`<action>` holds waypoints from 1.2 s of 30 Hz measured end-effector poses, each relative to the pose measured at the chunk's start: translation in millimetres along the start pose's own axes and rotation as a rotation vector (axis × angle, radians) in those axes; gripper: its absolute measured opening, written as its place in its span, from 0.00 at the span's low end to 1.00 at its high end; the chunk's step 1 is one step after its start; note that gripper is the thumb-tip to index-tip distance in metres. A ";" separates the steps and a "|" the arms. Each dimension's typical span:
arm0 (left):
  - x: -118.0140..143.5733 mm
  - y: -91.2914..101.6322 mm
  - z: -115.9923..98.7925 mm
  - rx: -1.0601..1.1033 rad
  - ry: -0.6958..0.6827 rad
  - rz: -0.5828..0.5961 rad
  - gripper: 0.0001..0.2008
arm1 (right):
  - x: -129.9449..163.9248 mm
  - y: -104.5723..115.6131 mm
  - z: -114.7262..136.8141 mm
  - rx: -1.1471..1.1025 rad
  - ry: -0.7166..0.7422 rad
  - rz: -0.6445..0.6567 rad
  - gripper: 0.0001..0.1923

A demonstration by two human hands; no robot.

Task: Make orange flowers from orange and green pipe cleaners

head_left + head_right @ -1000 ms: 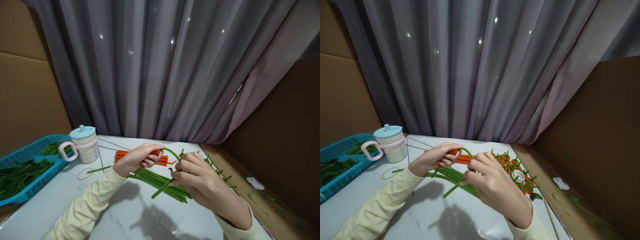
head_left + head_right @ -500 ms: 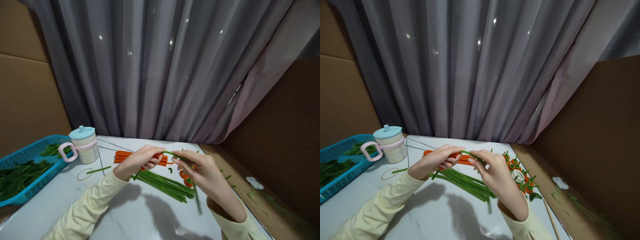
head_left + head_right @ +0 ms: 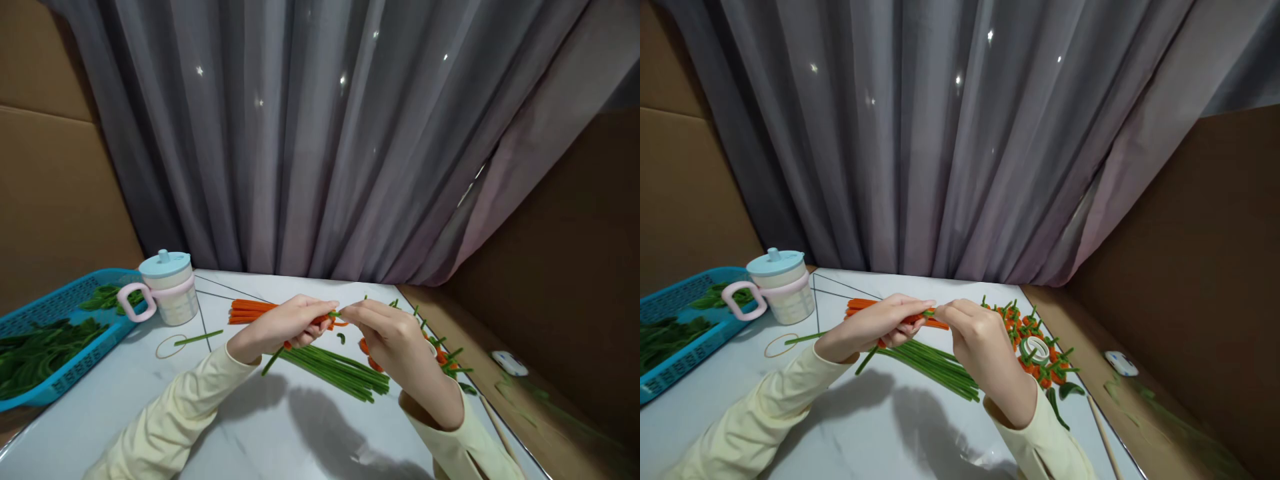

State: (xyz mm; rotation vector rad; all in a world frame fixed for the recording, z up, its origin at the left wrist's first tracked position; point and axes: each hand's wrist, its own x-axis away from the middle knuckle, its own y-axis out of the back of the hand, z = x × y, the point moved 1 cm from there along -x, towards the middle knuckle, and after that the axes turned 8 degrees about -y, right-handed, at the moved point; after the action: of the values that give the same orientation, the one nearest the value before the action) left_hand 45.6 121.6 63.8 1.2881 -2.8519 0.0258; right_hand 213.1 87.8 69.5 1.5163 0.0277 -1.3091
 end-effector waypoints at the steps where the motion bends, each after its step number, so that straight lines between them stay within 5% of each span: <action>1: 0.7 -0.8 -1.1 -0.009 -0.001 0.007 0.22 | -0.2 0.0 -0.5 -0.003 -0.001 0.009 0.17; 10: -2.0 9.0 -1.5 0.102 0.040 0.001 0.21 | 2.3 21.0 -1.0 -0.115 -0.010 0.206 0.15; 17: -2.4 11.1 0.7 0.249 0.061 0.082 0.21 | 2.0 23.8 -0.8 -0.191 0.095 0.371 0.31; 21: -6.2 17.0 3.7 0.401 0.089 0.125 0.22 | 7.0 28.8 6.8 -0.165 0.095 0.464 0.23; 25: -8.1 21.9 4.1 0.512 0.126 0.139 0.22 | 13.0 23.8 15.5 -0.040 0.107 0.323 0.12; 29: -7.3 23.8 3.7 0.670 0.154 0.216 0.21 | 11.9 18.5 17.5 0.027 0.169 0.232 0.14; 36: -8.9 24.8 7.7 0.743 0.245 0.255 0.21 | 2.7 33.1 21.9 -0.387 0.215 0.476 0.16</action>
State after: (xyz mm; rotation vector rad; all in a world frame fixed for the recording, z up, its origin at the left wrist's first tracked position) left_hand 32.8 144.5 55.6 0.8536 -2.8375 1.2419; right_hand 219.1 57.1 94.0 1.2255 0.0517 -0.7099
